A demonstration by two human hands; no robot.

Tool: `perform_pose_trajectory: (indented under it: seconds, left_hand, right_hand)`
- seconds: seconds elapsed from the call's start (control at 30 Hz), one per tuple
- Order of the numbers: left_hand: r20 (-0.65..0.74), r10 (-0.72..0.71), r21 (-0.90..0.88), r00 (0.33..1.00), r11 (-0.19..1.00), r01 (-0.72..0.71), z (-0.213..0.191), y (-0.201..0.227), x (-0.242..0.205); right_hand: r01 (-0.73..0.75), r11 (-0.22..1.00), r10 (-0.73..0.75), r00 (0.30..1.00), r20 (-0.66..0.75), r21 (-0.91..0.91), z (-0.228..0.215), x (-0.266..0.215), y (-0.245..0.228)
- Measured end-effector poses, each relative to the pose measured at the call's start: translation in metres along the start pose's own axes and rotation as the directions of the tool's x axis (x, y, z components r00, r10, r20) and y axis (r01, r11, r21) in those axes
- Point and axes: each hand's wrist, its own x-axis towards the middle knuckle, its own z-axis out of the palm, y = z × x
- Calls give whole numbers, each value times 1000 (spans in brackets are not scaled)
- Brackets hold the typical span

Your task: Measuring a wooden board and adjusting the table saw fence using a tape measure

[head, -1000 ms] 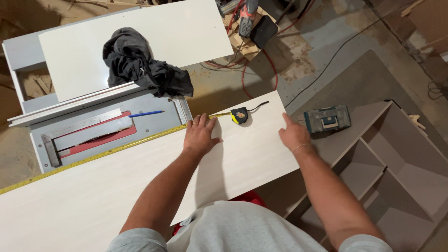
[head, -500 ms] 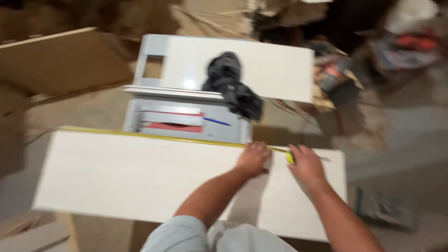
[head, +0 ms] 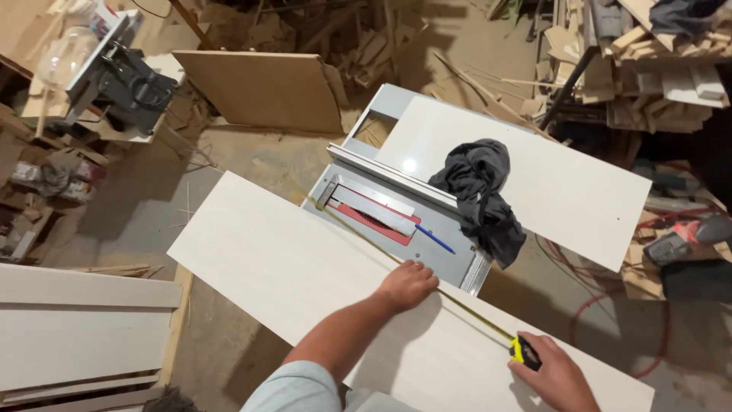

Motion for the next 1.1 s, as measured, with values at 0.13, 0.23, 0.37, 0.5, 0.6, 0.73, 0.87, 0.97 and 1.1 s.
perform_pose_trajectory:
  seconds: [0.13, 0.23, 0.37, 0.5, 0.6, 0.73, 0.87, 0.97, 1.1]
  left_hand:
    - [-68, 22, 60, 997, 998, -18, -29, -16, -17]
    - [192, -116, 83, 974, 991, 101, -44, -13, -35]
    - [204, -80, 62, 976, 996, 69, -29, 5, -69]
    - [395, -78, 7, 915, 997, 82, -47, 41, -88]
    - [431, -87, -29, 898, 994, 110, -49, 41, -103]
    - [477, -54, -77, 878, 992, 103, -48, 12, -117]
    - [467, -14, -140, 884, 986, 89, -48, -32, -135]
    - [384, -22, -196, 923, 975, 106, -36, -67, -159]
    - [174, -84, -334, 981, 932, 139, -39, -112, -188]
  right_hand:
    - [76, 997, -76, 997, -13, 8, 25, 19, -2]
    - [193, 980, -192, 981, -15, 49, 40, 17, -17]
    - [333, 940, -336, 941, 36, 74, 71, 13, -46]
    - [447, 889, -451, 892, 26, 96, 107, 14, -76]
    - [387, 920, -392, 914, 107, 62, 101, -5, -130]
    - [410, 912, -411, 909, 71, 31, 124, 4, -173]
    - [459, 888, -459, 888, -2, -32, 152, 22, -216]
    - [452, 888, -456, 888, -50, -82, 167, 24, -254]
    - [474, 853, -508, 849, -143, -218, 186, 34, -298]
